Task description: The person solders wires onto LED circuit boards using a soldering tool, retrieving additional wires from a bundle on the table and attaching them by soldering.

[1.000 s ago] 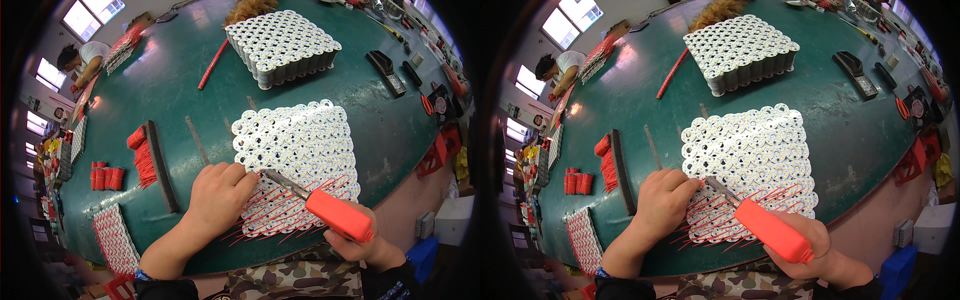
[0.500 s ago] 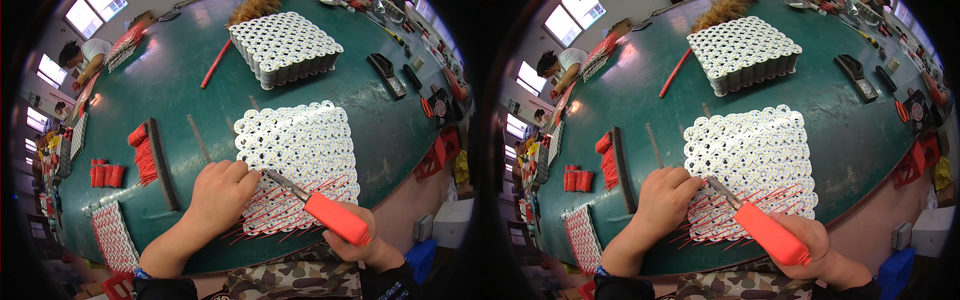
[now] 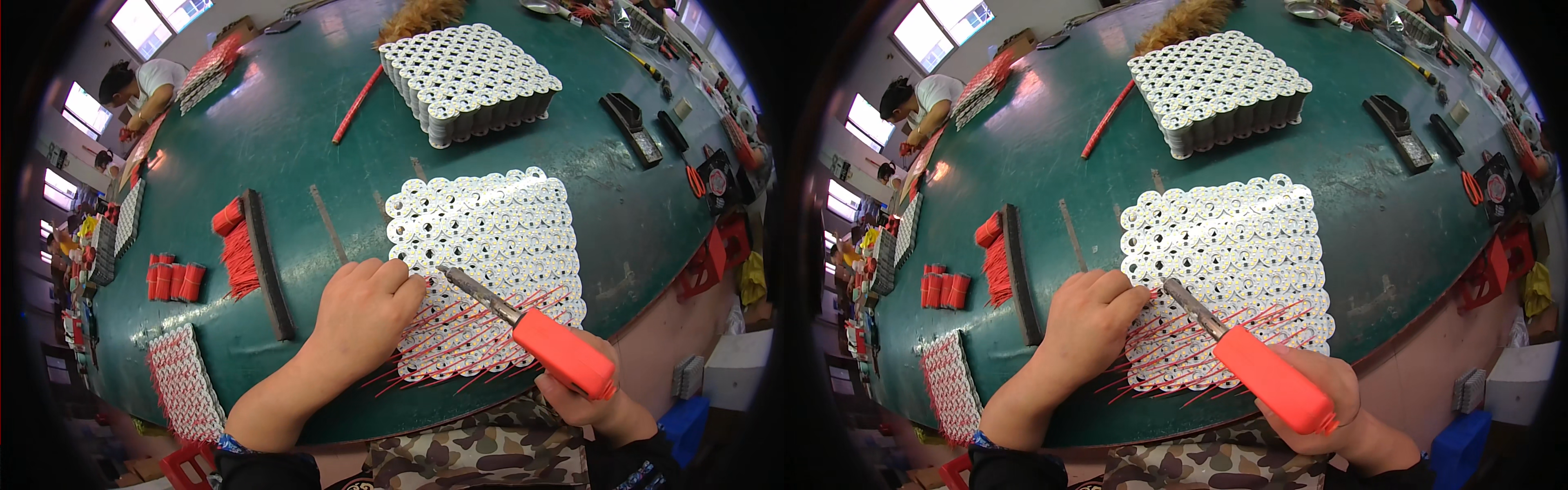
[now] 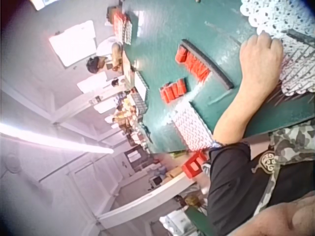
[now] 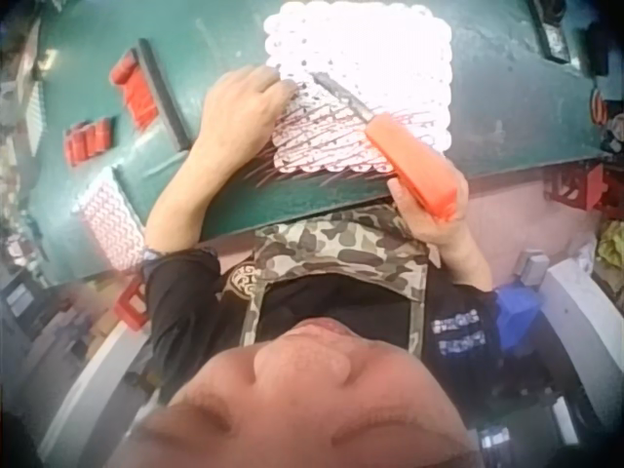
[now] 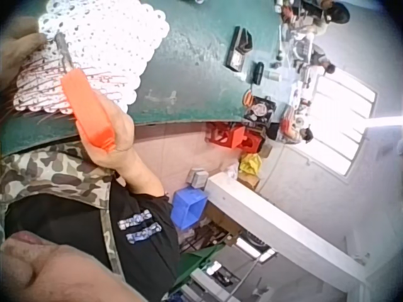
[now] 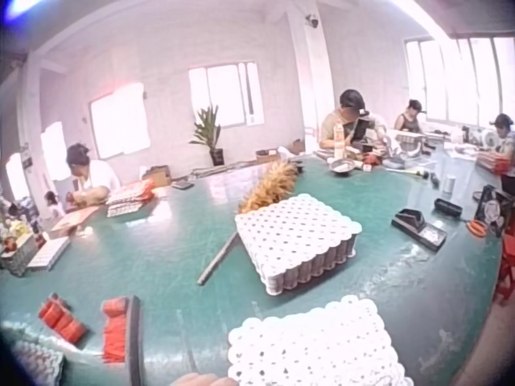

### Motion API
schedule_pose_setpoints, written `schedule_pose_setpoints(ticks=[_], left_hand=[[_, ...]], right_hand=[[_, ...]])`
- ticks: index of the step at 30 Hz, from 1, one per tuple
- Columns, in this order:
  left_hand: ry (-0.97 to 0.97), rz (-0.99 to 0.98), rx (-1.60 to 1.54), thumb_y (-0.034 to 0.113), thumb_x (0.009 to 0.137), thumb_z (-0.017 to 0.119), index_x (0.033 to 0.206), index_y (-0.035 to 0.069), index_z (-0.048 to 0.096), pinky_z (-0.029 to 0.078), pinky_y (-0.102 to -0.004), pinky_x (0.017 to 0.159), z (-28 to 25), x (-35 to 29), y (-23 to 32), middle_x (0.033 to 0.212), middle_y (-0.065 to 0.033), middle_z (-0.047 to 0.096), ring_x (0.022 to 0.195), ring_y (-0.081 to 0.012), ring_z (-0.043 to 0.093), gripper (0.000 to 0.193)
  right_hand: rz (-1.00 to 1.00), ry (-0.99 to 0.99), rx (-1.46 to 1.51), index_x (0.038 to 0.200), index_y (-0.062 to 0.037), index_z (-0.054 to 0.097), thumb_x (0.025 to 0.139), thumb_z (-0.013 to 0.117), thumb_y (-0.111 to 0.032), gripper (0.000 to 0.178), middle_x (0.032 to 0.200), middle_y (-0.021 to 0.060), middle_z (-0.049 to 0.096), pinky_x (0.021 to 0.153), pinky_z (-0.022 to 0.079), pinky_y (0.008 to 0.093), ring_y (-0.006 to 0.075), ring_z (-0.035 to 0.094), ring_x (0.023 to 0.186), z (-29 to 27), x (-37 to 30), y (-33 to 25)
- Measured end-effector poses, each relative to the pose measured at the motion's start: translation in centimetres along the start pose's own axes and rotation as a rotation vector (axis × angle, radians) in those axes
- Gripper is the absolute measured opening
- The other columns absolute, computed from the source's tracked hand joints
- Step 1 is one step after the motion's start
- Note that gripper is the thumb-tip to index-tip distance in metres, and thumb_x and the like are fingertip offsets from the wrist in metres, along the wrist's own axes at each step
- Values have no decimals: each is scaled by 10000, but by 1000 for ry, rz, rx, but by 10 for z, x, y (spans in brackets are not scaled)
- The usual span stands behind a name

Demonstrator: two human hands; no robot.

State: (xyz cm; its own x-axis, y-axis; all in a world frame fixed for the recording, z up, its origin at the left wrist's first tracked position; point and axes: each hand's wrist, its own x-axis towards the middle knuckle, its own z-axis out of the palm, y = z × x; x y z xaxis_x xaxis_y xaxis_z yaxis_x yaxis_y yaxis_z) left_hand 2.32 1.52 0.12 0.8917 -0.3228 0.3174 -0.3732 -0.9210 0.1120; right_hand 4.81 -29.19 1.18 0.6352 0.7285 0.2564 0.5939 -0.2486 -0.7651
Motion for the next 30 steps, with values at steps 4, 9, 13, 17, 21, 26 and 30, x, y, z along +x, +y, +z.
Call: schedule_pose_setpoints(ticks=[4, 9, 13, 17, 21, 26, 30], left_hand=[[-5, 3, 0, 113, 747, 646, 876, 97, 657, 477, -382, 659, 0, 1, 1, 799, -32, 568, 758, -221, 600, 131], [63, -32, -71, 59, 744, 658, 932, 89, 702, 471, -406, 656, 2, -1, 2, 819, -49, 597, 733, -263, 605, 196], [99, -13, -55, 42, 732, 679, 929, 85, 708, 446, -397, 638, -2, 3, 7, 806, -43, 604, 727, -255, 600, 204], [73, 14, -65, 43, 738, 689, 927, 88, 715, 424, -394, 625, 2, 2, 9, 787, -35, 600, 723, -242, 594, 197], [41, 16, -55, 49, 738, 696, 926, 91, 714, 424, -397, 628, 5, 2, 9, 793, -30, 601, 723, -240, 589, 193], [28, 20, -60, 53, 745, 700, 924, 95, 714, 424, -394, 638, 5, 2, 9, 804, -28, 602, 733, -237, 586, 184], [9, 14, -46, 56, 747, 703, 921, 96, 714, 424, -394, 640, 4, 2, 10, 801, -27, 599, 735, -237, 586, 180]], right_hand=[[-44, 164, 8, 1181, 70, 634, 778, 771, -6, 433, 1056, 179, 713, 707, 584, 364, 330, 734, 800, 10, -5, 4], [-25, 80, 8, 1194, 53, 632, 785, 766, -20, 437, 1098, 197, 700, 745, 587, 379, 335, 732, 845, 2, -8, 6], [-21, 111, 10, 1192, 46, 636, 786, 750, -13, 426, 1096, 194, 696, 766, 584, 385, 336, 727, 868, 3, -17, 10], [12, 71, 64, 1206, 47, 629, 791, 753, -21, 438, 1115, 188, 694, 764, 582, 380, 323, 730, 873, 2, -21, 15], [-2, 97, 108, 1245, 53, 605, 806, 762, -34, 475, 1085, 180, 706, 757, 581, 376, 312, 733, 866, 7, -22, 18], [15, 104, 173, 1291, 71, 556, 803, 773, -1, 539, 1017, 175, 728, 753, 580, 358, 305, 743, 858, 8, -18, 15], [7, 100, 179, 1287, 71, 556, 790, 780, 10, 548, 1022, 180, 728, 746, 580, 348, 300, 746, 857, 9, -17, 16]])
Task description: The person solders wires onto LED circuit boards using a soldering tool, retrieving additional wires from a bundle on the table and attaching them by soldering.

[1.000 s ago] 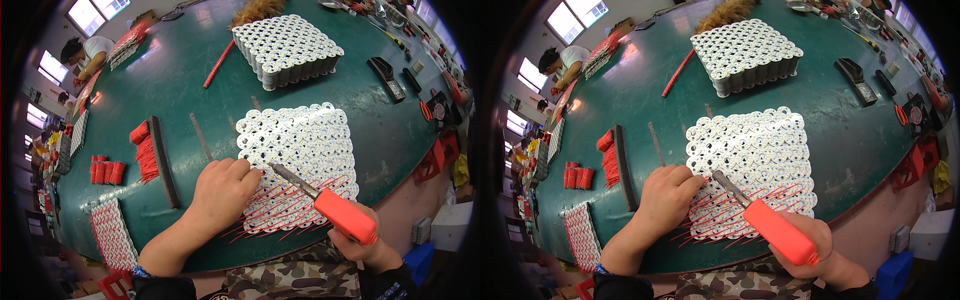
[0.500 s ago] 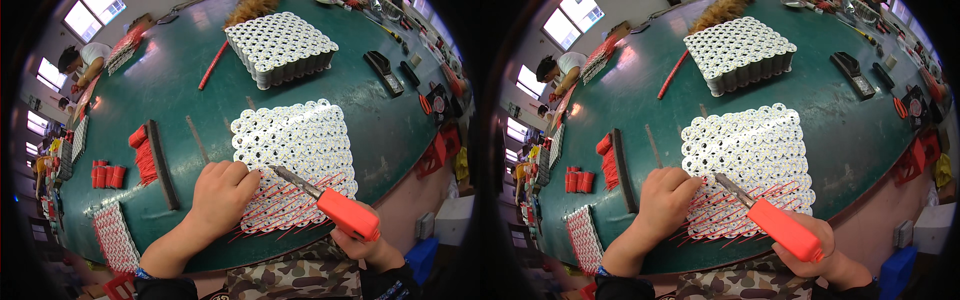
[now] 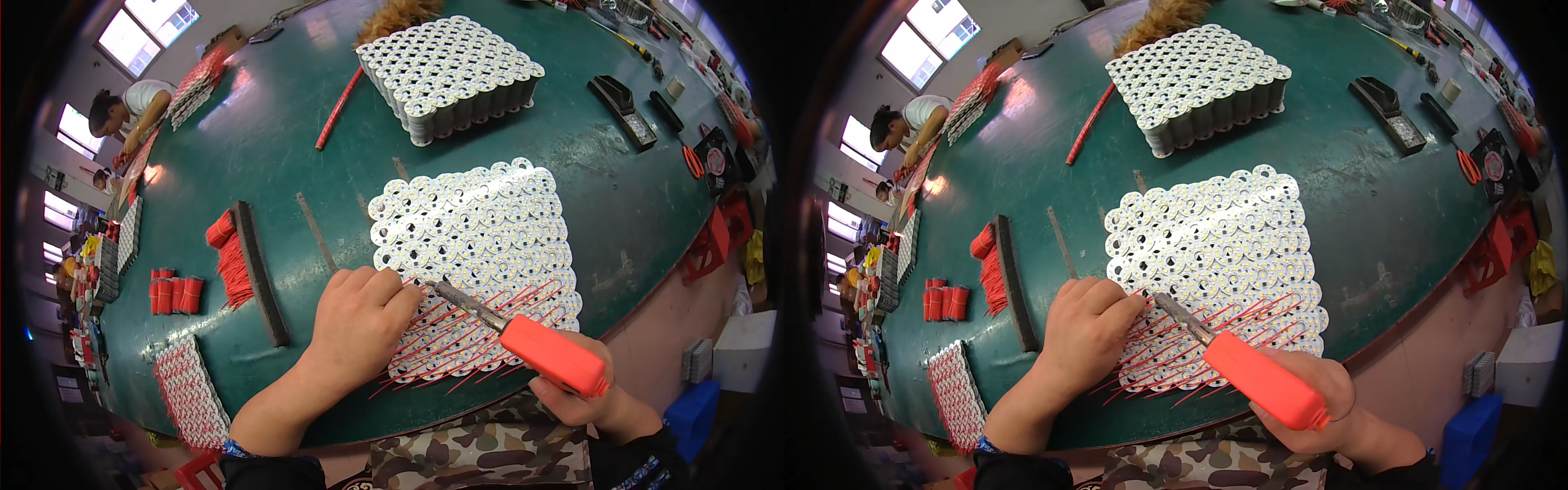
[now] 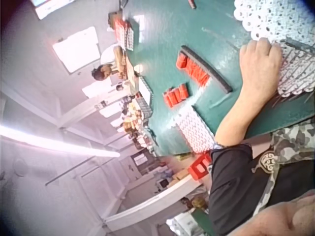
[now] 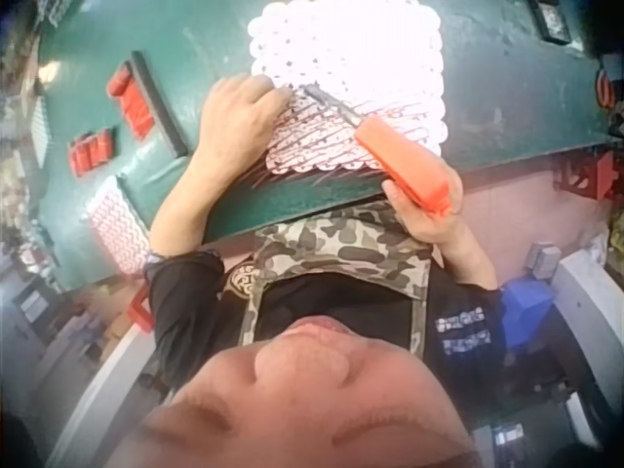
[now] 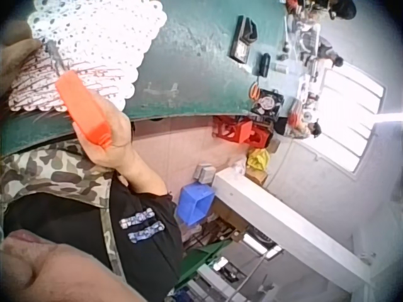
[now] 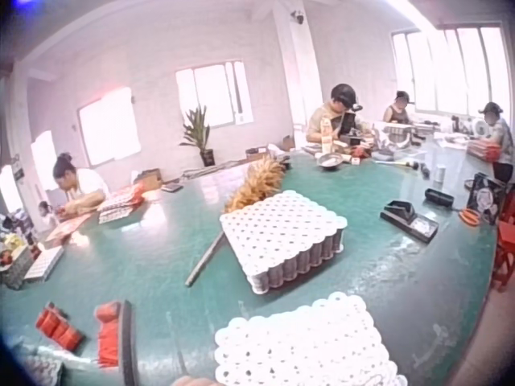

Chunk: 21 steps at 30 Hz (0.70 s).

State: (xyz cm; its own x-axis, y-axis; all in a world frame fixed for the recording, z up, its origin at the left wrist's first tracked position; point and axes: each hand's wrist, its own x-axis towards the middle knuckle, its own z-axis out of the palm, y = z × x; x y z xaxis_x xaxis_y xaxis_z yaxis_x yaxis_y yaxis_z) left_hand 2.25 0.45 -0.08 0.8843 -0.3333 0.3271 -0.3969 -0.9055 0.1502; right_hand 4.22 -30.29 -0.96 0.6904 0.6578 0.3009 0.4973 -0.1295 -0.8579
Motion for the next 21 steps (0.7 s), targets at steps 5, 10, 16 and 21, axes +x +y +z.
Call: schedule_pose_setpoints(ticks=[5, 10, 16, 21], left_hand=[[7, 3, -10, 62, 749, 704, 920, 100, 715, 427, -391, 647, 0, 0, -1, 799, -23, 597, 736, -236, 586, 176], [17, 9, -13, 62, 739, 700, 924, 106, 714, 429, -391, 650, 0, -1, -2, 804, -22, 599, 744, -235, 589, 191], [5, 1, -18, 61, 737, 694, 925, 107, 711, 435, -393, 656, 0, -1, -2, 808, -22, 599, 750, -235, 590, 195], [0, 3, -7, 60, 737, 690, 925, 107, 710, 439, -394, 659, 0, 0, -1, 809, -24, 599, 753, -237, 592, 195]], right_hand=[[-5, -18, -17, 1288, 76, 552, 784, 782, 10, 558, 990, 179, 729, 711, 577, 341, 291, 746, 815, -1, 1, -3], [-14, -11, -26, 1292, 80, 547, 783, 780, 13, 564, 974, 179, 728, 693, 575, 344, 294, 743, 795, 0, 2, -2], [-2, -30, 13, 1296, 78, 544, 787, 778, 19, 564, 999, 185, 727, 707, 581, 347, 298, 748, 819, 0, 0, 0], [3, -28, 2, 1294, 75, 548, 786, 775, 26, 558, 1035, 195, 726, 743, 592, 352, 305, 755, 864, -1, 2, -4]])
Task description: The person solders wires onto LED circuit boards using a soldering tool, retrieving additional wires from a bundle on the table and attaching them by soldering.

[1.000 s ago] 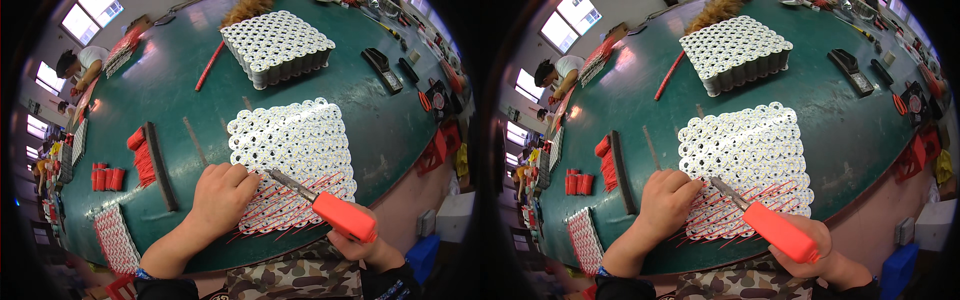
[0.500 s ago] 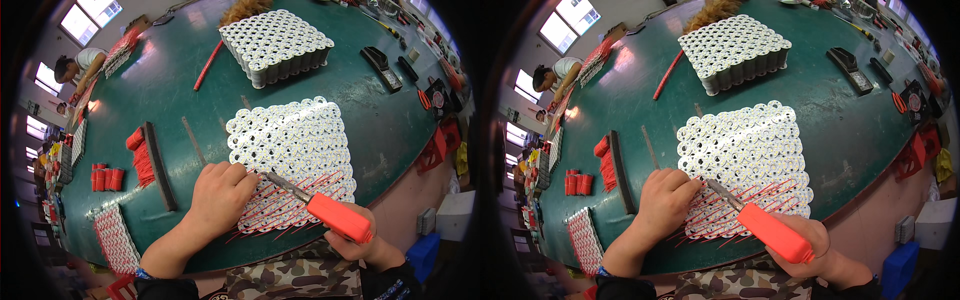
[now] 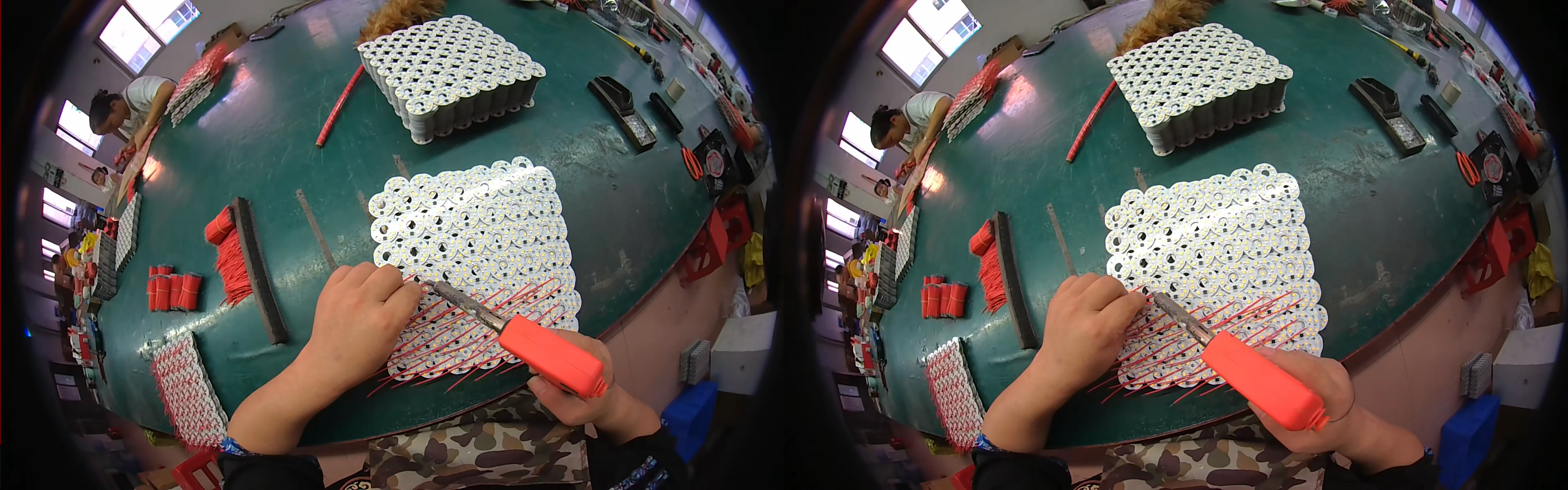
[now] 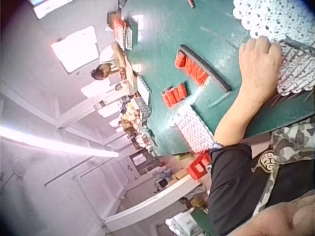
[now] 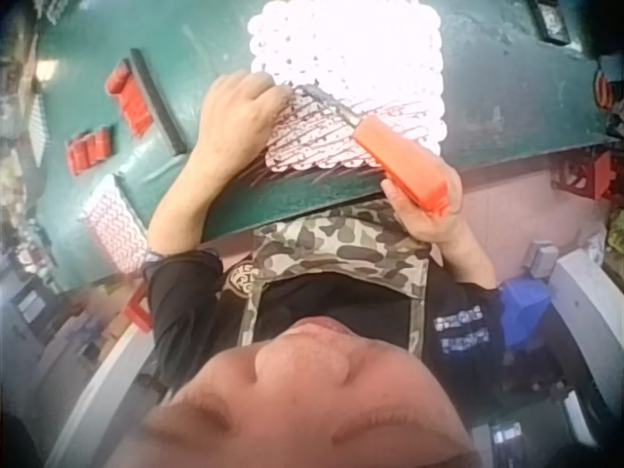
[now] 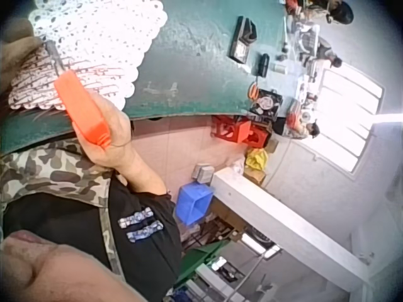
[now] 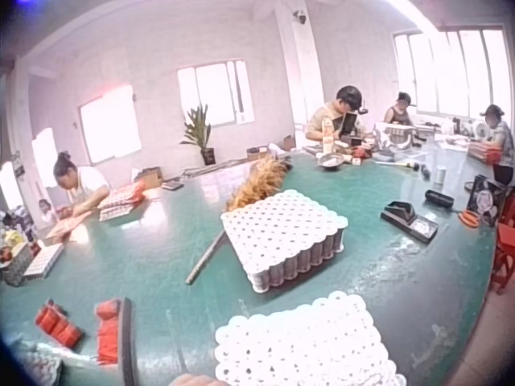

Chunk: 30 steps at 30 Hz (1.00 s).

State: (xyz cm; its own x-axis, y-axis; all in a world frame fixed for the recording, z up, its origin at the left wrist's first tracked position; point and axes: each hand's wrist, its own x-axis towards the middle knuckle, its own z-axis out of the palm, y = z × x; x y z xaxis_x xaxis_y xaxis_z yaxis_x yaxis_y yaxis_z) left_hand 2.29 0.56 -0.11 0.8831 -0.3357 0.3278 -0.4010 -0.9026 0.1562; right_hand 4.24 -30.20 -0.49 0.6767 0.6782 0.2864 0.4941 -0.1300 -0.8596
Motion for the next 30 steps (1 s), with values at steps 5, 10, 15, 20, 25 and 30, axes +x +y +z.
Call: schedule_pose_setpoints(ticks=[5, 10, 15, 20, 25, 30], left_hand=[[-7, -1, 1, 55, 737, 689, 924, 102, 711, 441, -394, 659, 0, -1, 0, 806, -26, 597, 757, -238, 596, 194], [-8, -8, -3, 55, 748, 691, 920, 97, 712, 440, -394, 658, -1, -1, 0, 804, -27, 598, 754, -240, 596, 178], [-6, 3, -7, 58, 760, 695, 917, 95, 713, 439, -395, 655, -1, 2, 1, 804, -29, 600, 752, -242, 596, 162], [-1, -24, -19, 45, 762, 708, 910, 89, 695, 439, -400, 654, -1, 0, 2, 810, -37, 602, 755, -257, 596, 156], [107, -43, -93, 26, 755, 720, 898, 88, 675, 437, -408, 656, 3, 9, 3, 813, -48, 598, 753, -272, 591, 162], [63, -23, -74, 25, 759, 724, 910, 93, 684, 436, -409, 663, 6, 21, 8, 798, -49, 581, 750, -272, 587, 170]], right_hand=[[27, -22, 11, 1281, 78, 563, 783, 773, 32, 542, 1054, 194, 726, 754, 594, 350, 317, 756, 876, -1, 2, -2], [-5, 12, -11, 1268, 81, 572, 786, 770, 20, 525, 1056, 190, 723, 757, 591, 360, 324, 748, 871, 0, -1, 2], [-61, 44, -128, 1239, 68, 597, 796, 770, -15, 483, 1096, 186, 708, 765, 586, 371, 321, 737, 879, -5, -7, 2], [7, 88, -99, 1189, 39, 638, 802, 765, -36, 415, 1123, 183, 693, 772, 584, 374, 325, 731, 887, -4, -10, 1], [-21, 125, -146, 1196, 35, 630, 798, 755, -24, 421, 1136, 181, 685, 769, 582, 372, 325, 726, 878, -6, -15, 6], [-31, 170, -141, 1209, 36, 620, 796, 753, -14, 437, 1144, 184, 679, 748, 580, 370, 314, 722, 858, -8, -16, 9]])
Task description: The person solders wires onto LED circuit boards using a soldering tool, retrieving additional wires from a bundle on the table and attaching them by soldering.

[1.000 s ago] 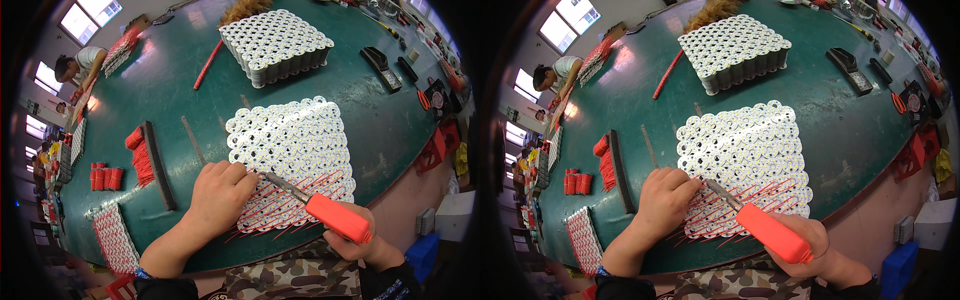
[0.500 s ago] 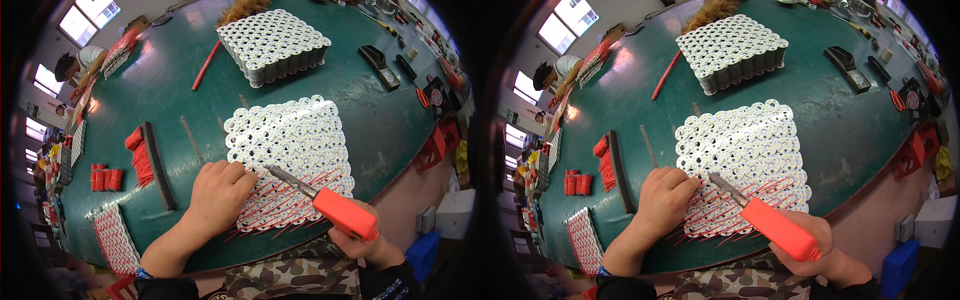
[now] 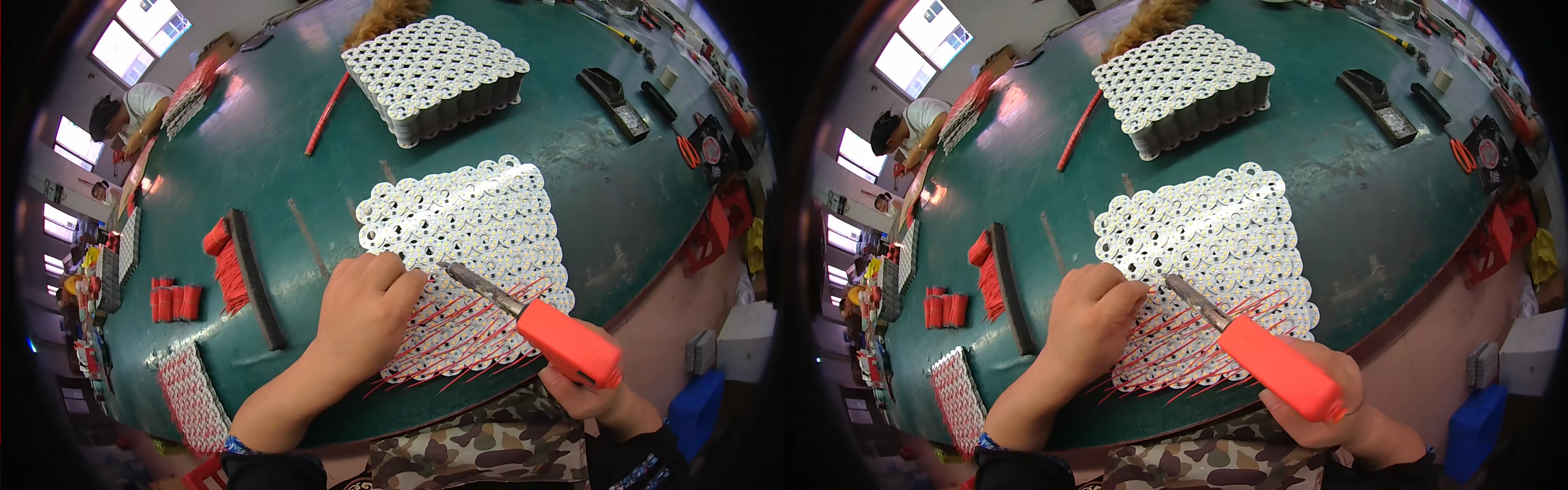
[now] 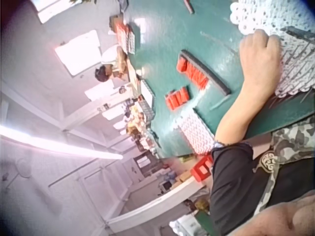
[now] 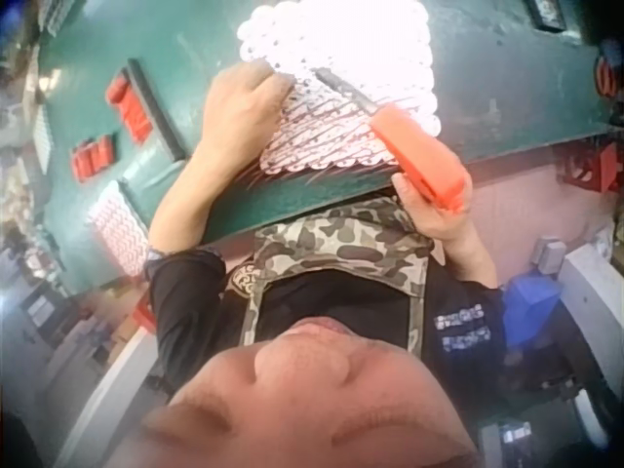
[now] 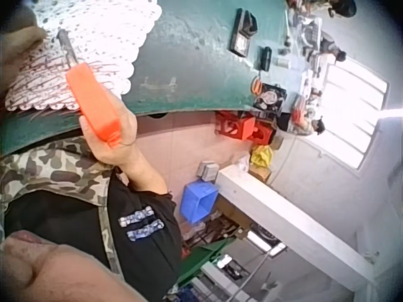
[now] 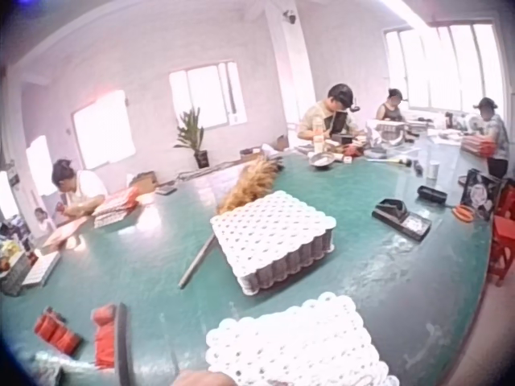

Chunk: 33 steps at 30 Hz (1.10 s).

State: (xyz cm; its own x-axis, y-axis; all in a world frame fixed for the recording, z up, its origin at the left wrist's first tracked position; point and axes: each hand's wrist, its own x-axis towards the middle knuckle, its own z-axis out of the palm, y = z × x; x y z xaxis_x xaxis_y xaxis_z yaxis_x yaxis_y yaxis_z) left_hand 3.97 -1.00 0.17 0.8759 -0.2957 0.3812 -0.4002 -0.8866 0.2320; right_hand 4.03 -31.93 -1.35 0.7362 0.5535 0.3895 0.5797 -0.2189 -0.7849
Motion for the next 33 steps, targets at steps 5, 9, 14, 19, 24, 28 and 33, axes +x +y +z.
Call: schedule_pose_setpoints(ticks=[5, 9, 14, 19, 24, 28, 33], left_hand=[[-62, -11, 4, 67, 747, 653, 929, 82, 704, 440, -408, 695, 5, -3, -2, 810, -52, 554, 774, -255, 586, 189], [-59, -17, 0, 62, 751, 655, 942, 84, 713, 440, -406, 696, 5, -1, -2, 810, -52, 557, 782, -255, 589, 200], [-63, -22, -33, 42, 758, 730, 929, 91, 716, 429, -412, 655, 4, 1, -3, 796, -47, 581, 751, -268, 587, 179], [-78, -26, -33, 38, 760, 727, 920, 88, 721, 434, -415, 657, 2, 3, -2, 793, -50, 582, 753, -273, 591, 168], [-81, -32, -32, 37, 762, 726, 909, 88, 723, 439, -419, 661, 3, 3, -3, 789, -55, 581, 757, -278, 596, 156], [-86, -32, -27, 27, 758, 723, 909, 87, 724, 447, -421, 668, 3, 3, -2, 788, -57, 584, 762, -282, 599, 163], [-83, -35, -28, 18, 749, 718, 910, 87, 725, 455, -423, 678, 4, 3, -2, 789, -59, 589, 763, -287, 601, 175]], right_hand=[[30, -111, 74, 1241, 55, 586, 793, 774, -14, 491, 1088, 177, 700, 737, 583, 360, 296, 732, 841, -1, 3, 2], [36, -84, 90, 1263, 64, 572, 790, 780, -8, 522, 1049, 169, 717, 717, 582, 358, 298, 740, 821, -1, 9, -1], [25, -99, 88, 1295, 74, 552, 782, 783, 10, 566, 1021, 175, 728, 720, 586, 349, 300, 746, 813, -1, 13, -3], [25, -97, 119, 1300, 74, 551, 778, 783, 18, 574, 1039, 183, 727, 734, 589, 354, 305, 750, 838, 1, 10, 0], [23, -117, 119, 1299, 67, 560, 764, 777, 30, 577, 1084, 191, 720, 752, 592, 360, 316, 750, 875, 0, 12, -1], [5, -133, 64, 1297, 64, 564, 749, 770, 34, 586, 1105, 197, 715, 762, 593, 360, 326, 748, 890, -2, 12, -3], [-24, -109, 12, 1287, 63, 571, 748, 766, 28, 575, 1107, 200, 714, 750, 591, 357, 327, 747, 879, -1, 15, -7]])
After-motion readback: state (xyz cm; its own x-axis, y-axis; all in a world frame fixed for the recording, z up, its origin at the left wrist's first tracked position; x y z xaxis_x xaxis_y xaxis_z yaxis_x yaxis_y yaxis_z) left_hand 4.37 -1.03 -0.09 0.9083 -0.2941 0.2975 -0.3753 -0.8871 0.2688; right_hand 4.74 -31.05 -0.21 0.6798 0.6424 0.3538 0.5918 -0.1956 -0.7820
